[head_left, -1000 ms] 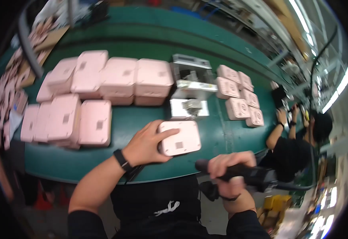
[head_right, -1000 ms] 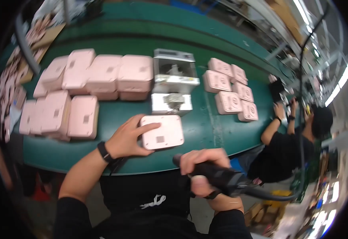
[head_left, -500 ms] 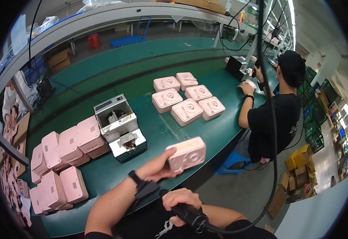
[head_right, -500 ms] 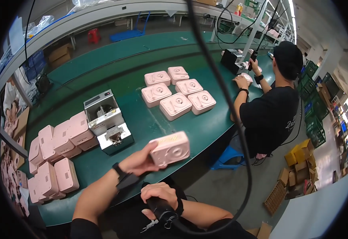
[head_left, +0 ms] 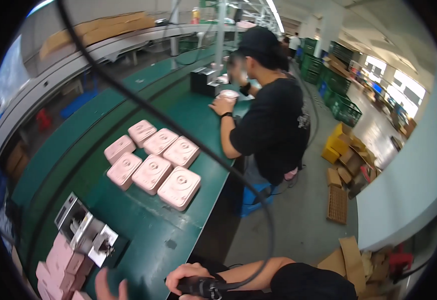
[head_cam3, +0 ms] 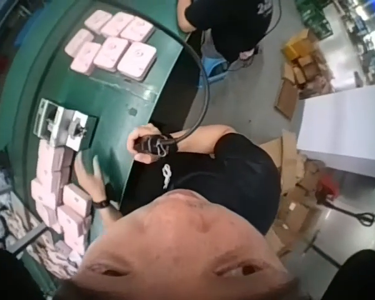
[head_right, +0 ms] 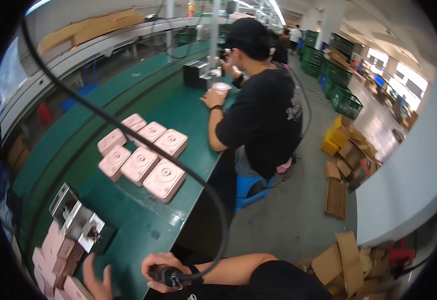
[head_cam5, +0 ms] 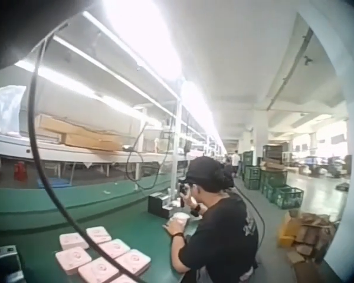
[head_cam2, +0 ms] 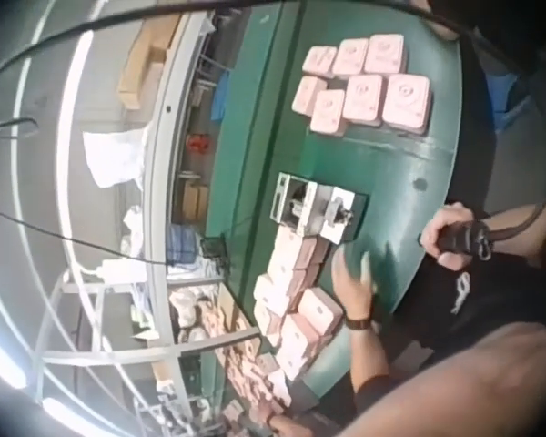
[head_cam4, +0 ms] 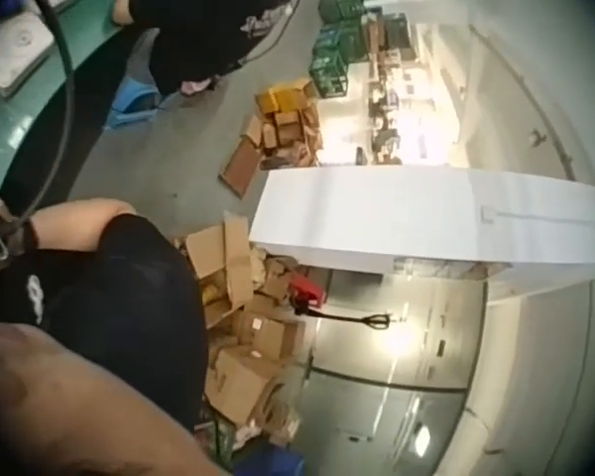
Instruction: The person picks up a pink device, places it on the table, and drives screws into the back using a power screwdriver. They then flip the device over, press the front panel, and set it aside before repeating the process.
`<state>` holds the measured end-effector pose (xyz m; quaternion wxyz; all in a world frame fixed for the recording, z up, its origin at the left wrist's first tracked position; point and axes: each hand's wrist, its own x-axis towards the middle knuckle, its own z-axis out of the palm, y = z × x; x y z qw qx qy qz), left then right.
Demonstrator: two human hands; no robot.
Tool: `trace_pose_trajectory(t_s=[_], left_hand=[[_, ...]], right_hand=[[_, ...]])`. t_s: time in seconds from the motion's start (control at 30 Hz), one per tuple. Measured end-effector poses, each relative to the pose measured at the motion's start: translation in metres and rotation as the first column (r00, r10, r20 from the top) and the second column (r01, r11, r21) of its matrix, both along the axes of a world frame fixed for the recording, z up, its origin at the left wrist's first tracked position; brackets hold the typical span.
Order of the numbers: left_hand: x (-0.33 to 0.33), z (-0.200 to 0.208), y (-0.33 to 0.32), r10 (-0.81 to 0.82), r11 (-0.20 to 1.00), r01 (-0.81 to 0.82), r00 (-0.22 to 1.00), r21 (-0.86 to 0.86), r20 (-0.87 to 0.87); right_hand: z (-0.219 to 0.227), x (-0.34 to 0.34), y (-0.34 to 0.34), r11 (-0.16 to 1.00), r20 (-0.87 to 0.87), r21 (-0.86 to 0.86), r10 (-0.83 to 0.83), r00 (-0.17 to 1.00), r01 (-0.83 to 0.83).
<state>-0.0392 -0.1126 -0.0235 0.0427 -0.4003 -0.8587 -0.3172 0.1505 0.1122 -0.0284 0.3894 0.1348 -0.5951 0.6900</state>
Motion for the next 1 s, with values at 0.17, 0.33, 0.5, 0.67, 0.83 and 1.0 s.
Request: trace_pose_trajectory(t_s=[0.17,0.33,0.5,0.67,0.83,1.0], left_hand=[[0.007,0.03,-0.06,0.254,0.892,-0.369,0.887,-0.262,-0.386],[0.009,-0.019,-0.095,0.319,0.817,-0.489,0.824,-0.304,-0.468],[0.026,-0.007,-0.105,0.062,0.904,-0.191,0.943,-0.382,-0.326],[0.044,0.023,-0.066,-0.278,0.938,0.192,0.915,-0.29,-0.292],[0.042,0.021,-0.019,-0.451,0.889,0.406,0.856,-0.213,-0.253],[0.021,0.016,0.013,-0.526,0.85,0.515,0.83,-0.108,-0.186]], right_hand=[[0.018,-0.014,0.005,0.996,0.109,0.051,0.062,0.992,-0.068],[0.025,-0.021,0.007,0.997,0.237,-0.024,0.082,0.968,-0.078],[0.011,-0.026,-0.005,0.948,0.164,-0.288,0.187,0.969,-0.135],[0.016,-0.017,-0.007,0.985,0.184,-0.172,0.058,0.981,-0.026],[0.023,-0.043,-0.019,0.994,0.226,0.097,-0.08,0.971,0.059],[0.035,-0.036,-0.007,0.988,0.389,-0.149,0.033,0.921,0.028]])
